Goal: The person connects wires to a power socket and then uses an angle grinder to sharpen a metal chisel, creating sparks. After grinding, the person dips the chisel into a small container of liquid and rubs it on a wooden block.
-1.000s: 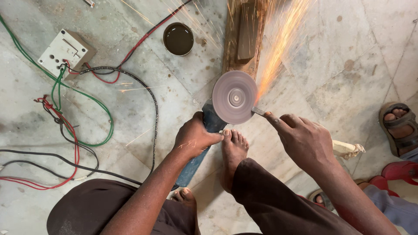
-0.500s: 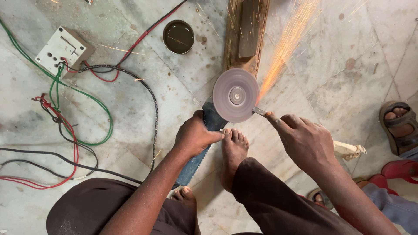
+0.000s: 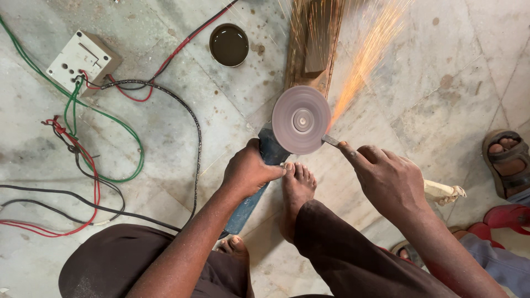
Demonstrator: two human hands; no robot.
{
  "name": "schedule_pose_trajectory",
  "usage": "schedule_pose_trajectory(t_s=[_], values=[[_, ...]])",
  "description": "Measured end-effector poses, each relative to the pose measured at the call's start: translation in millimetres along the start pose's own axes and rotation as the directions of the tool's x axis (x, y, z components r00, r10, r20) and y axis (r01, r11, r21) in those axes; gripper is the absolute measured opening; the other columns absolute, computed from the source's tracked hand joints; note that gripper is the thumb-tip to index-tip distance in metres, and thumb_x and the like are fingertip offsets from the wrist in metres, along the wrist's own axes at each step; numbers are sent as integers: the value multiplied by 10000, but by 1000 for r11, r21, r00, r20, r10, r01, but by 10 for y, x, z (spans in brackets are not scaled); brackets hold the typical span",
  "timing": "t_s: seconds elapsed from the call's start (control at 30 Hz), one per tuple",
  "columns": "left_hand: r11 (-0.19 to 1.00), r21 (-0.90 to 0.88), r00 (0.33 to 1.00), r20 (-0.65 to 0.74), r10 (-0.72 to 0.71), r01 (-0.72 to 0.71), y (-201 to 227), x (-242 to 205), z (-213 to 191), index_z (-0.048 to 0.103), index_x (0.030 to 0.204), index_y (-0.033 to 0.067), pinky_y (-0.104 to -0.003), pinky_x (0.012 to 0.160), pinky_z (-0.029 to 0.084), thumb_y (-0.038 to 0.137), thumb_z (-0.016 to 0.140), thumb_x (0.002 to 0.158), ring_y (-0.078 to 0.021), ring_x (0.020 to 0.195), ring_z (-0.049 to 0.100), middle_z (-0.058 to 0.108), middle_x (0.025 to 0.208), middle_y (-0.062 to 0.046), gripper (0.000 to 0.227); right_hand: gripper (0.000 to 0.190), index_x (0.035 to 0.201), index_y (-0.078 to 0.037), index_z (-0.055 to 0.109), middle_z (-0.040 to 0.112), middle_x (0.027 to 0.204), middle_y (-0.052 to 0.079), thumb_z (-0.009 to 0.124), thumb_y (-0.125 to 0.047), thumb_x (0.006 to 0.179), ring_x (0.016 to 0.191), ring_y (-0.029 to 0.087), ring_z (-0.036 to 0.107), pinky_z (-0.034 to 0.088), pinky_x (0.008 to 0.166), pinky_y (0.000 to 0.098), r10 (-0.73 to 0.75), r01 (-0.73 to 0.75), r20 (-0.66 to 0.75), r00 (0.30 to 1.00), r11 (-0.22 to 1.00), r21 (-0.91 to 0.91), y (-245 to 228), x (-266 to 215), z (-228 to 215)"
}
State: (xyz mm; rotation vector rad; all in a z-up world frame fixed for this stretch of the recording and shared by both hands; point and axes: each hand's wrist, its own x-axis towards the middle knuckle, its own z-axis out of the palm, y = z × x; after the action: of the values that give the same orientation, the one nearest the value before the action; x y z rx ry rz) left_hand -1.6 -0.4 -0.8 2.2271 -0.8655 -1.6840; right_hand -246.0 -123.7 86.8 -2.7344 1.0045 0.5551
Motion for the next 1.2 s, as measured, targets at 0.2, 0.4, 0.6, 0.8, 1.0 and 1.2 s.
schedule_pose_trajectory(t_s=[0.2,0.4,0.6,0.8,1.0,1.2], values=[[1000,-3,1000,0,-3,3,10,-13,6,601,1150,-1,-421,834,580,436,836,605,-357,963,737,746,1018,-206,737,471,1373,-338,636,718,1028,-66,627,-159,938,809,163,709,564,613,332,5,-5,29,1000,1000,-26,-2,5,-2],[1000,13,1000,5,-4,4,21,-15,-15,592,1160,-8,-417,852,573,419,856,606,-355,979,725,729,1052,-211,747,444,1378,-344,629,719,1028,-71,618,-188,962,803,151,708,564,601,316,3,-2,43,999,999,-39,-6,6,-2],[999,34,998,37,-44,43,40,-1,-20,569,1170,1,-409,863,569,445,868,612,-341,985,725,726,1055,-198,774,450,1373,-332,638,719,1016,-64,623,-182,950,813,148,712,565,602,319,-9,9,19,1000,999,-39,-8,4,5],[1000,9,1000,13,13,-13,31,-44,-31,589,1153,-7,-417,847,577,465,844,648,-345,961,737,744,1019,-201,737,448,1380,-336,635,725,1018,-50,622,-182,959,795,168,714,564,594,327,5,-4,37,999,1000,-26,9,23,-29],[1000,-6,1000,13,25,-25,36,-53,-22,584,1149,-10,-411,833,579,478,847,640,-338,950,740,744,1010,-195,752,461,1386,-346,628,732,1035,-41,625,-188,953,811,179,725,566,579,327,28,-25,65,997,998,-54,20,61,-46],[1000,8,1000,22,-3,3,50,-45,-27,582,1158,-11,-409,834,580,482,844,653,-334,944,741,743,1005,-196,753,464,1387,-343,627,732,1039,-43,625,-181,953,808,170,725,569,588,320,12,-10,53,999,999,-39,28,42,-21]])
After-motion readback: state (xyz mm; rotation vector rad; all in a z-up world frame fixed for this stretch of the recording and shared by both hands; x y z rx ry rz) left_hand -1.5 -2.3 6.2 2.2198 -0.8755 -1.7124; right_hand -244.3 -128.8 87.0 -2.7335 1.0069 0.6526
